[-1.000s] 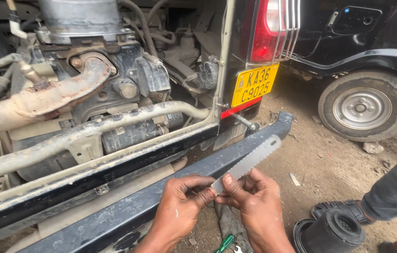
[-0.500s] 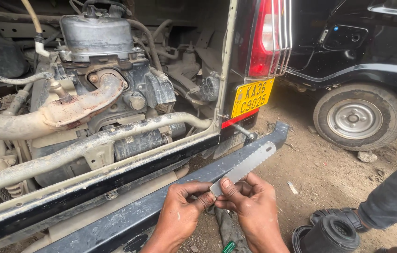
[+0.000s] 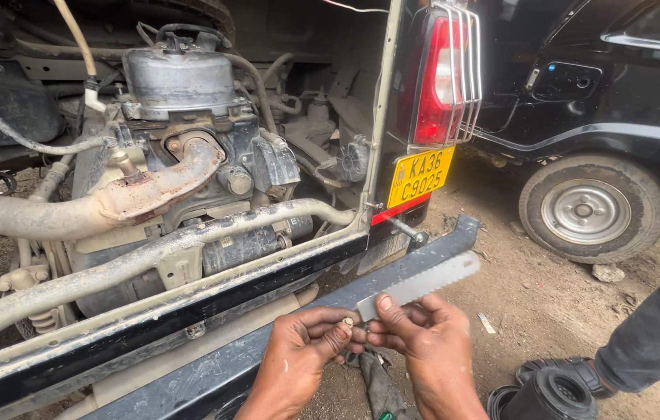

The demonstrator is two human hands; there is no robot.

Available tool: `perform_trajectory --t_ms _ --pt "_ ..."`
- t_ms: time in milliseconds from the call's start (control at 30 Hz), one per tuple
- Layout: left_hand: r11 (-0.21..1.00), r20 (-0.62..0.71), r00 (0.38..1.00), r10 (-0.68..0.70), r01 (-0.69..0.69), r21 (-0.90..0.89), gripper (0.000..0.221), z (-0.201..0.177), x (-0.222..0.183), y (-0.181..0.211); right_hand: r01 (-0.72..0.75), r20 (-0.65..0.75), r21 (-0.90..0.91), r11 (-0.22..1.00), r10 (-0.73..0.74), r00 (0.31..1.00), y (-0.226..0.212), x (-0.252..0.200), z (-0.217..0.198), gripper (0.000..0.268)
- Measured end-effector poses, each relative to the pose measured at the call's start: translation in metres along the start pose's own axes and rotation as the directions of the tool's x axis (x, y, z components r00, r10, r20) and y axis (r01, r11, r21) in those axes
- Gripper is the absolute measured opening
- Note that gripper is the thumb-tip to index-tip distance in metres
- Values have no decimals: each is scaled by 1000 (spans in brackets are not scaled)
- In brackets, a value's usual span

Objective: Repairing and maintaining a small vehicle engine using hand tools.

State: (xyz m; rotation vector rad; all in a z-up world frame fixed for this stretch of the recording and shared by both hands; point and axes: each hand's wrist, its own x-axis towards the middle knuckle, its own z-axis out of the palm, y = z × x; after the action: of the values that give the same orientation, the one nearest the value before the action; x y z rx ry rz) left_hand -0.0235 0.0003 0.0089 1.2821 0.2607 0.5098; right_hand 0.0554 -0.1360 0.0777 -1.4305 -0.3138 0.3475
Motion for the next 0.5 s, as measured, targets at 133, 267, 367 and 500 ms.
perform_trajectory --t_ms 133,267,367,500 --pt "994 33 996 -82 84 -73 20 -1 -4 10 -40 -81 160 986 53 995 -9 -6 2 28" --pt "998 53 998 22 -18 -67 18 -5 -3 0 -50 -72 173 984 63 995 -5 -8 -1 35" --pt "999 28 1000 14 -15 33 18 -2 -7 5 -20 -26 148 989 24 999 11 0 -7 36" --pt "999 -5 1000 12 -12 36 19 0 -8 4 -15 12 237 971 12 1000 15 4 -16 29"
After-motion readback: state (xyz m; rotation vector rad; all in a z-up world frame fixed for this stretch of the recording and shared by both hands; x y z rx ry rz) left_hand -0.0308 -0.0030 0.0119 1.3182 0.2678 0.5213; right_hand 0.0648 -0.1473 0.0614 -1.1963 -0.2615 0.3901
